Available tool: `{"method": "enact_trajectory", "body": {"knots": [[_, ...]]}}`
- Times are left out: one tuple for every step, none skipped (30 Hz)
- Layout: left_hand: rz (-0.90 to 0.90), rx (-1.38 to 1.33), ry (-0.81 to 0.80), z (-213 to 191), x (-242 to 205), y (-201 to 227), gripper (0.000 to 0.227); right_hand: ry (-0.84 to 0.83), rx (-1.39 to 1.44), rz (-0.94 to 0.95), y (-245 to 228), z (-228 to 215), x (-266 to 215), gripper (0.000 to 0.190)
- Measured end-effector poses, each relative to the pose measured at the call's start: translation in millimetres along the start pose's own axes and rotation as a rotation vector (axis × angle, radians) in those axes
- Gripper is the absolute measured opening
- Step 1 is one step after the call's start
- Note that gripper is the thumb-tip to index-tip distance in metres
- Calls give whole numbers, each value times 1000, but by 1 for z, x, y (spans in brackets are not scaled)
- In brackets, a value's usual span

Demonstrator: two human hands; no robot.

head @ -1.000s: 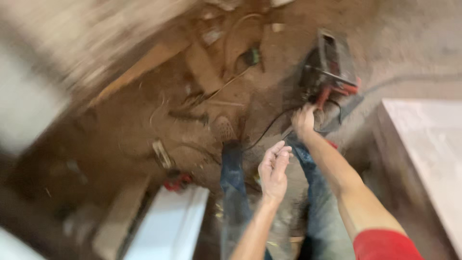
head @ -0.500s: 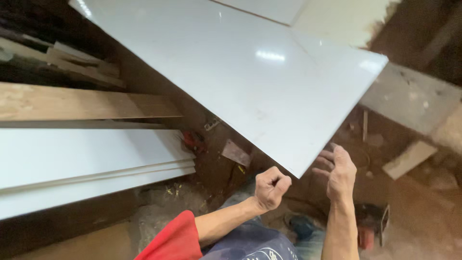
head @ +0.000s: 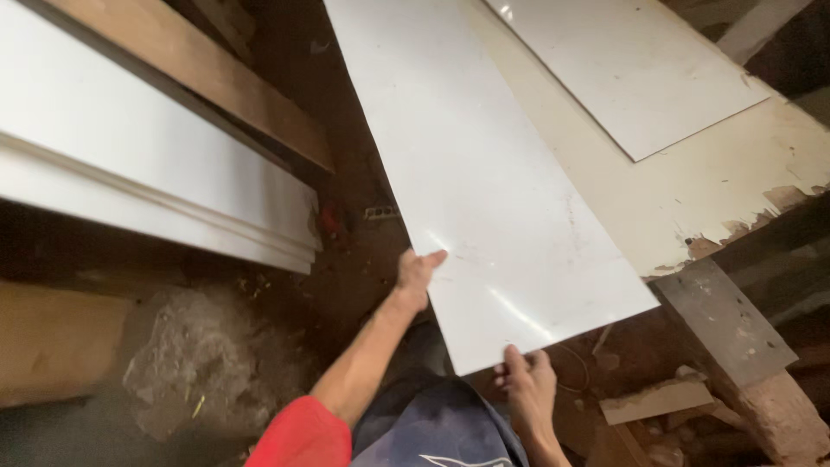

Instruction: The person measures and marks a white sheet with a tape measure, ruler, and pen, then cuts it with a circular saw. They repeat the process on another sheet, measuring, marking, and cutting along the marked lines.

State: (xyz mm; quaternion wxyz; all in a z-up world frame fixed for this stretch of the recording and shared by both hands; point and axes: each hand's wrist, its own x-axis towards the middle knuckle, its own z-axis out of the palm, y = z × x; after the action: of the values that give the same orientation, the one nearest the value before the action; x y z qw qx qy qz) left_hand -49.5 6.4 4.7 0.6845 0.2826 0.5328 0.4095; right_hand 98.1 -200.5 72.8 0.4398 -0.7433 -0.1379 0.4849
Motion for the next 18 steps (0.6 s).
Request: {"method": "enact_trajectory", "body": {"knots": [[42,14,-24,-25,-1,11,42,-127,-77,45,3,8,-11,33],[83,29,-48,-50,-2,23,36,-252,-153,93,5,15,-18,34],[65,129,-30,-77,-3,39,38,-407,-263,97,7,21,-26,35],[45,229,-14,-103,-5,55,39,-561,-372,103,8,26,-30,35],[17,223,-33,-126,-8,70,39,-719,-476,112,9,26,-32,36],[-10,216,-53,-146,-15,81,40,-675,-523,75,7,25,-30,34],[-13,255,-36,-162,-19,92,41,-631,-563,22,1,29,-19,32],[-16,294,-17,-177,-25,101,42,-524,-562,-96,-5,32,-7,34],[-13,337,-4,-190,-28,109,43,-413,-552,-219,-13,35,7,36],[-24,327,-1,-200,-32,113,45,-232,-766,-461,-26,40,27,40],[-33,317,-3,-208,-35,116,47,-34,-966,-707,-37,48,46,45],[-42,308,-4,-216,-37,117,48,-22,-1014,-647,-40,59,59,54],[-28,366,21,-222,-37,121,50,-3,-1060,-589,-43,70,72,65],[-14,424,48,-228,-36,125,52,17,-1105,-530,-44,80,83,76],[-7,485,72,-234,-36,127,54,-34,-1012,-432,-36,90,87,79],[-2,477,87,-239,-36,132,56,-86,-919,-335,-22,105,86,82],[1,469,101,-242,-36,141,59,-138,-825,-237,-9,119,85,84],[4,462,116,-243,-36,151,62,-96,-764,-264,0,132,87,82]]}}
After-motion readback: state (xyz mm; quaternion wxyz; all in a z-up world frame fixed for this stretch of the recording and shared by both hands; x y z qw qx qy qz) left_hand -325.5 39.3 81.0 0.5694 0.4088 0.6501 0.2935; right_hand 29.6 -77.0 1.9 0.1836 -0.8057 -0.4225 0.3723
